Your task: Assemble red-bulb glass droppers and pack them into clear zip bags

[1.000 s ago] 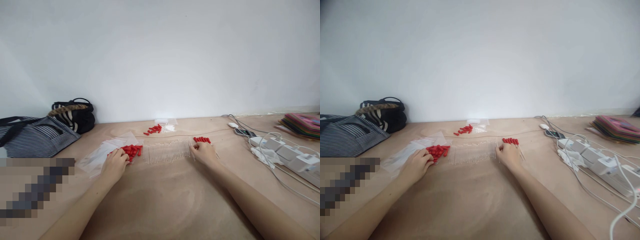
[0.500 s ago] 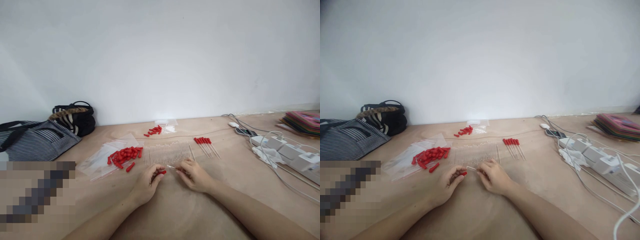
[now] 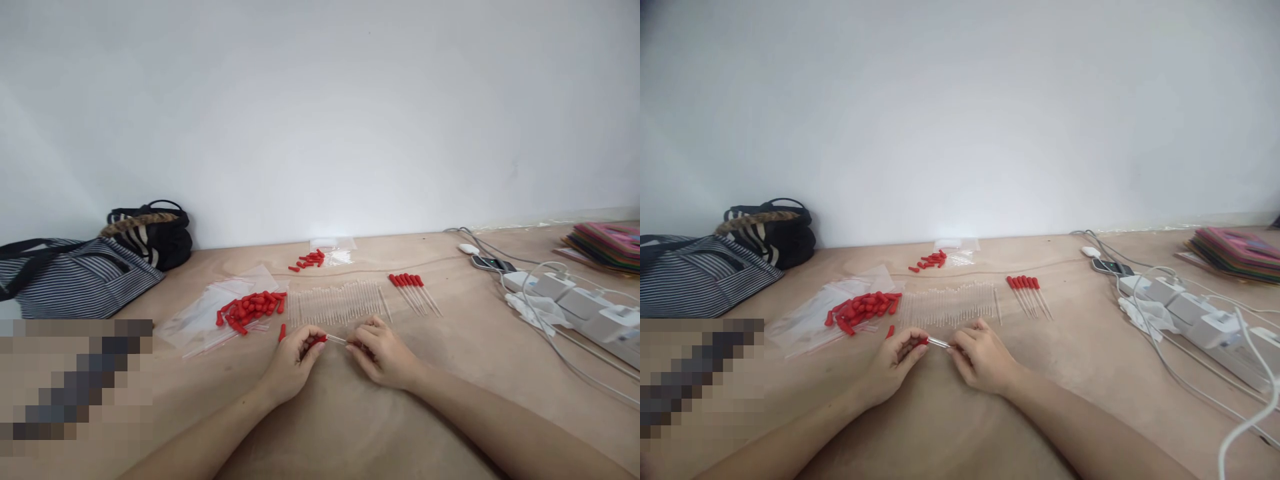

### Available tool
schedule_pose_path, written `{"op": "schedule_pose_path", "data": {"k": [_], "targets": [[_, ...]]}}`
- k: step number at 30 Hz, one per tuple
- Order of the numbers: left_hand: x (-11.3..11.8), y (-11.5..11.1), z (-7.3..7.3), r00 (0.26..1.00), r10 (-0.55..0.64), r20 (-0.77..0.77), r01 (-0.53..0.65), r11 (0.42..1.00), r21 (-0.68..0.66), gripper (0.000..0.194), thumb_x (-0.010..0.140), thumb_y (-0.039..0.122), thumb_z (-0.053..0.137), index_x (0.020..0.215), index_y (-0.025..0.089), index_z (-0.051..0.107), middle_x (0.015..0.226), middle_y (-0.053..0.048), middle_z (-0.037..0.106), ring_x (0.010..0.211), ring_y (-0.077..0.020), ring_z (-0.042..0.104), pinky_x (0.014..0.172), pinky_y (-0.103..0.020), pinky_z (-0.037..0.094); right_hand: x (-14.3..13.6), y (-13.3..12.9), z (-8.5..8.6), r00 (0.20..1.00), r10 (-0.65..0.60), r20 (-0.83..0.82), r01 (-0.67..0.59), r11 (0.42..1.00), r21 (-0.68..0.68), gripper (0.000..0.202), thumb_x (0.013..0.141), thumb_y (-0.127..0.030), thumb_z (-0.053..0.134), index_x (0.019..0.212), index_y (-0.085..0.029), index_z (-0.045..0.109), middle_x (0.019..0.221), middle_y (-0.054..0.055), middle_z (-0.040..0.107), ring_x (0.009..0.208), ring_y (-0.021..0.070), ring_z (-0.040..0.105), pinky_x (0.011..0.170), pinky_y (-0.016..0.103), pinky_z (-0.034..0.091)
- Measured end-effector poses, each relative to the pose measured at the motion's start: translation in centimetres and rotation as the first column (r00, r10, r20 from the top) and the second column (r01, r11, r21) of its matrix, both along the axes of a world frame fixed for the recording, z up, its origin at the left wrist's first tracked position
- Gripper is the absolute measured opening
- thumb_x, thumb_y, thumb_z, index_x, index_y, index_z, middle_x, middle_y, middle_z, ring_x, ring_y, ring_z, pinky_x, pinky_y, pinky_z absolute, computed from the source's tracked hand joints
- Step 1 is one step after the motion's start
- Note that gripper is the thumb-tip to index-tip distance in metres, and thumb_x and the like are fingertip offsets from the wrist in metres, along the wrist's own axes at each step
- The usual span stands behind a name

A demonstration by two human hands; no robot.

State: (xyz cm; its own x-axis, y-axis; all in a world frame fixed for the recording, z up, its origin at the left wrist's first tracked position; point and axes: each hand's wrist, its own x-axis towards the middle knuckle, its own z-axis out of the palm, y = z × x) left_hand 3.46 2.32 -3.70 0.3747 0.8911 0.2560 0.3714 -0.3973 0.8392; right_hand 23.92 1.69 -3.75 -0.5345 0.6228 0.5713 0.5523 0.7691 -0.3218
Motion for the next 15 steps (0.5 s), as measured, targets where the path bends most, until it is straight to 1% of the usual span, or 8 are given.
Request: {"op": "schedule_pose_path", "data": {"k": [3,8,12,15], "targets": [[0.02,0.02,0.07,1.0,0.009,0.011,-0.009,1.0,0.001,0.012,0.079,0.023,0.05,0.087,0.017,0.057,0.079,-0.003,0.062,0.074,-0.0159,0.059,0.068,-0.027,0.048,0.06,-0.01,-0.03,1.0,-0.001,0.007,0.001,1.0,-0.001,0.009,0.081,-0.015,0.041,0.076,-0.016,0.049,0.063,-0.001,0.053,0.057,0.0101,0.045,0.068,0.027,0.033],[-0.01,0.08,0.14,0.995,0.059,0.086,-0.059,0.998,-0.014,0.015,0.076,0.025,0.052,0.085,0.016,0.059,0.08,-0.004,0.064,0.075,-0.016,0.059,0.069,-0.026,0.048,-0.17,-0.24,0.05,1.0,0.0,0.016,0.0,1.0,0.0,0.013,0.081,-0.014,0.04,0.075,-0.017,0.05,0.061,-0.002,0.051,0.057,0.01,0.045,0.07,0.028,0.032],[-0.11,0.11,0.07,0.983,0.106,0.152,-0.095,0.992,-0.081,0.017,0.073,0.028,0.056,0.084,0.016,0.061,0.079,-0.004,0.066,0.075,-0.0163,0.061,0.068,-0.026,0.049,-0.54,-0.59,0.34,1.0,0.008,-0.026,-0.01,0.998,-0.055,0.011,0.081,-0.015,0.041,0.076,-0.017,0.05,0.062,-0.001,0.052,0.058,0.0104,0.045,0.066,0.027,0.032],[-0.18,0.06,-0.02,0.969,0.143,0.2,-0.118,0.984,-0.133,0.017,0.069,0.028,0.06,0.081,0.016,0.061,0.077,-0.003,0.067,0.073,-0.0166,0.062,0.068,-0.026,0.05,-0.68,-0.75,0.46,0.999,0.026,-0.042,-0.029,0.997,-0.067,0.012,0.082,-0.016,0.04,0.077,-0.017,0.051,0.062,-0.001,0.052,0.057,0.0107,0.045,0.065,0.026,0.031]]}}
